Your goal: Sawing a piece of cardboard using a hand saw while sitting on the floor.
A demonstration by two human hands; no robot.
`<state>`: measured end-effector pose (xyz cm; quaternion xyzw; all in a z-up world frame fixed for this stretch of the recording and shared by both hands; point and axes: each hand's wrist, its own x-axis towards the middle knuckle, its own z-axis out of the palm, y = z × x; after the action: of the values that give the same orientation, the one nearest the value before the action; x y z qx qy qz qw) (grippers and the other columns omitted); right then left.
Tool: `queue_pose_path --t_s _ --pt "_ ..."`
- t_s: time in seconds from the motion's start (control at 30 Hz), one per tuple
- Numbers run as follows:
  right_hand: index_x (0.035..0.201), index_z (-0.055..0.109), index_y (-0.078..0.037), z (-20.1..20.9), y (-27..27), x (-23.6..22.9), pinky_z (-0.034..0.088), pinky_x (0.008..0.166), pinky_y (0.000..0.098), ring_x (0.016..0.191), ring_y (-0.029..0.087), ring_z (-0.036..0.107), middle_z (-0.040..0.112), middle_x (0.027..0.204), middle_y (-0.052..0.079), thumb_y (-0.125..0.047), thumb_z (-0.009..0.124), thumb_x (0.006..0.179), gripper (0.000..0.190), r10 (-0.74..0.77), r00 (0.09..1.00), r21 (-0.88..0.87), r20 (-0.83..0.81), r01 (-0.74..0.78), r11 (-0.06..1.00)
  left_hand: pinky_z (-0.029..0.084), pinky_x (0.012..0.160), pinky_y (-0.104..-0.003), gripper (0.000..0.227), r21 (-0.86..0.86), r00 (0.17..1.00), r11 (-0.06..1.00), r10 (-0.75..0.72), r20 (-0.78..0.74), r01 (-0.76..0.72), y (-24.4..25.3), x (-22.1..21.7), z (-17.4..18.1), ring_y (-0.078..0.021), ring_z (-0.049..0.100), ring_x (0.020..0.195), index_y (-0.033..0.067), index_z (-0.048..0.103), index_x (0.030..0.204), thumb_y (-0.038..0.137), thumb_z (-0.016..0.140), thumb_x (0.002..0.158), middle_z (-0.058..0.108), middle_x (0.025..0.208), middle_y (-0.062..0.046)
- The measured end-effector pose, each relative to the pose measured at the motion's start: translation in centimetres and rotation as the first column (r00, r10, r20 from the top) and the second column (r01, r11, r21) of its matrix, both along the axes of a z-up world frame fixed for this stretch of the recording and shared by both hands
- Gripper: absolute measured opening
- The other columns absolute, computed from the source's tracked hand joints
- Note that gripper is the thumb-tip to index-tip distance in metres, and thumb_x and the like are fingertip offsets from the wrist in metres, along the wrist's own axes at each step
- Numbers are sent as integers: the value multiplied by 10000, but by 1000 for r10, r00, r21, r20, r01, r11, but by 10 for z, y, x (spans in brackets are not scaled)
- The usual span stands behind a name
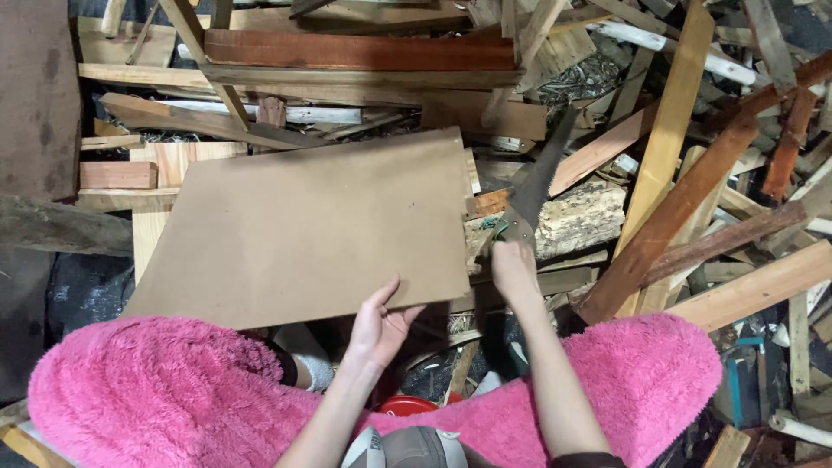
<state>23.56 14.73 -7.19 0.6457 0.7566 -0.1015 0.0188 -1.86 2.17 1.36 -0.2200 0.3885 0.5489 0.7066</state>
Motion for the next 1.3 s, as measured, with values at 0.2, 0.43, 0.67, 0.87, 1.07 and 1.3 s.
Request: queue_pose_path --t_s 0.2,0.43,0.67,0.87,1.07,1.3 --pt "1275 706 -154 96 -32 -9 475 1025 491 1154 426 588 587 1157 195 -201 742 906 374 -4 900 87 -436 46 995 541 1026 -587 349 65 999 998 19 27 -21 5 11 -24 -418 658 1189 33 635 1234 67 723 898 678 1314 -199" --pt "1135 712 -80 10 -21 14 502 1003 465 1087 392 640 666 1036 182 -270 707 948 266 -72 924 31 -377 90 995 554 1033 -562 376 88 987 996 9 -162 5 9 25 -20 -375 668 1189 90 622 1264 190 747 924 690 1317 -138" --pt "1160 670 -57 22 -15 -5 489 983 513 1089 430 626 653 1047 208 -238 660 987 250 -79 857 6 -509 96 995 522 1055 -571 444 32 985 999 44 -169 -39 3 35 -77 -357 636 1250 121 595 1306 192 781 910 664 1370 -108" --pt "1111 535 -52 16 -13 -19 434 1000 513 1116 442 549 559 1105 208 -308 844 801 507 -79 952 26 -296 91 996 477 1123 -533 525 -56 997 997 60 -40 -62 -9 45 -121 -379 596 1304 63 536 1334 153 801 890 618 1396 -173" --pt "1206 373 -124 8 -13 -21 421 966 513 1056 418 685 715 1070 211 -215 762 868 524 -137 972 -70 -191 126 990 458 1121 -530 520 -7 963 969 -246 -110 247 -40 65 -175 -371 669 1236 42 557 1327 211 816 910 668 1318 -233" --pt "1261 300 -168 0 -6 -14 521 856 557 922 474 734 749 935 247 -177 711 861 574 -281 931 -98 -234 265 959 601 826 -352 460 -392 -331 480 -211 -920 785 -37 79 -146 -188 736 1005 258 673 1257 328 782 816 759 1066 3"
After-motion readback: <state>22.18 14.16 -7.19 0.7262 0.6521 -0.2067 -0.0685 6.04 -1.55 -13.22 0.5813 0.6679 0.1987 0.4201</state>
